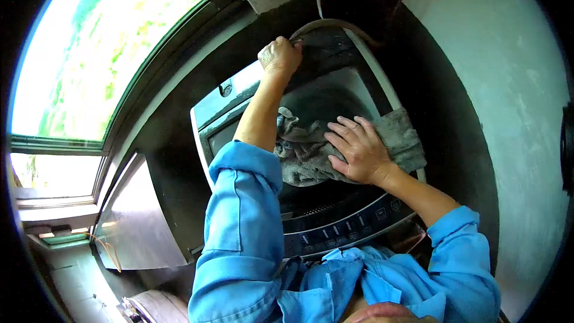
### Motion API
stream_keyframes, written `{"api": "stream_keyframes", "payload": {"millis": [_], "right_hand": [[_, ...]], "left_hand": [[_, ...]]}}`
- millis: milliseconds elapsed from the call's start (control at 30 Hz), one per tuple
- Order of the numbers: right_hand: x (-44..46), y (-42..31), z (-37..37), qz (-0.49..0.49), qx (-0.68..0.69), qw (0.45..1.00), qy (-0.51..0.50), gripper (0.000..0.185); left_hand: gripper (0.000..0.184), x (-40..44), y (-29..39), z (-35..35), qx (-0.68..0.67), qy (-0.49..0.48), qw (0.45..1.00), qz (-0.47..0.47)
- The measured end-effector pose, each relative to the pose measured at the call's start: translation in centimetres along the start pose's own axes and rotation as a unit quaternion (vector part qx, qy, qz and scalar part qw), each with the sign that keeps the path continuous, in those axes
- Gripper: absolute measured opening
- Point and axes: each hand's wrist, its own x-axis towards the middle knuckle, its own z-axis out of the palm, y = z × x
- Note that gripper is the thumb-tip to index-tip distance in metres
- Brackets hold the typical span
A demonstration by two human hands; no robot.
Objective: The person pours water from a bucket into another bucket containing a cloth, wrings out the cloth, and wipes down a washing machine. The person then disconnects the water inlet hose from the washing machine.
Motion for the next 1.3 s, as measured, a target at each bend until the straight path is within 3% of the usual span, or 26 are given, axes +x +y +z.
{"api": "stream_keyframes", "payload": {"millis": [100,200,267,333,367,400,500,567,600,733,933,1033,1100,1300], "right_hand": [[-0.2,0.0,0.2,0.003,-0.004,1.0,0.011,0.04],[-0.3,-0.1,0.4,0.004,-0.003,1.0,0.018,0.041],[-0.3,0.0,0.3,0.005,-0.003,1.0,0.026,0.041],[-0.3,-0.1,0.4,0.006,0.003,1.0,0.027,0.041],[-0.4,-0.1,0.5,0.007,0.005,1.0,0.028,0.041],[-0.4,0.0,0.5,0.011,0.005,1.0,0.029,0.041],[-0.4,-0.2,0.5,0.01,-0.004,1.0,0.029,0.042],[-0.4,-0.1,0.2,0.003,0.001,1.0,0.026,0.043],[-0.4,0.0,0.1,0.008,-0.016,0.999,0.031,0.043],[-0.5,-0.1,0.3,-0.008,-0.019,1.0,0.021,0.043],[-0.1,-0.7,-0.2,0.001,-0.035,0.999,0.007,0.041],[0.0,-0.8,-0.2,-0.003,-0.037,0.999,0.005,0.041],[0.2,-0.8,-0.1,0.003,-0.048,0.999,-0.001,0.041],[0.3,-1.0,-0.1,0.006,-0.051,0.999,-0.011,0.041]], "left_hand": [[0.046,-0.3,0.6,-0.2,-0.035,0.005,0.998,-0.06],[0.049,0.0,0.2,-0.3,-0.043,-0.021,0.997,-0.056],[0.061,1.3,-1.7,-0.2,-0.029,-0.041,0.998,0.035],[0.073,2.1,-3.5,-1.6,-0.066,-0.121,0.97,0.199],[0.072,1.8,-3.4,-3.2,0.012,-0.17,0.96,0.222],[0.071,2.8,-4.3,-2.4,0.053,-0.16,0.955,0.246],[0.063,3.2,-4.4,-3.4,0.017,-0.185,0.936,0.3],[0.055,3.2,-3.4,-4.1,0.124,-0.198,0.927,0.295],[0.049,3.4,-4.1,-4.0,0.104,-0.162,0.918,0.348],[0.046,3.6,-4.8,-2.5,0.133,-0.083,0.905,0.396],[0.055,3.4,-4.0,-4.8,0.196,-0.128,0.884,0.405],[0.054,5.4,-5.0,-3.4,0.188,-0.095,0.873,0.44],[0.059,6.0,-4.6,-3.2,0.194,-0.1,0.835,0.506],[0.054,4.8,-5.1,-3.0,0.143,-0.048,0.863,0.482]]}}
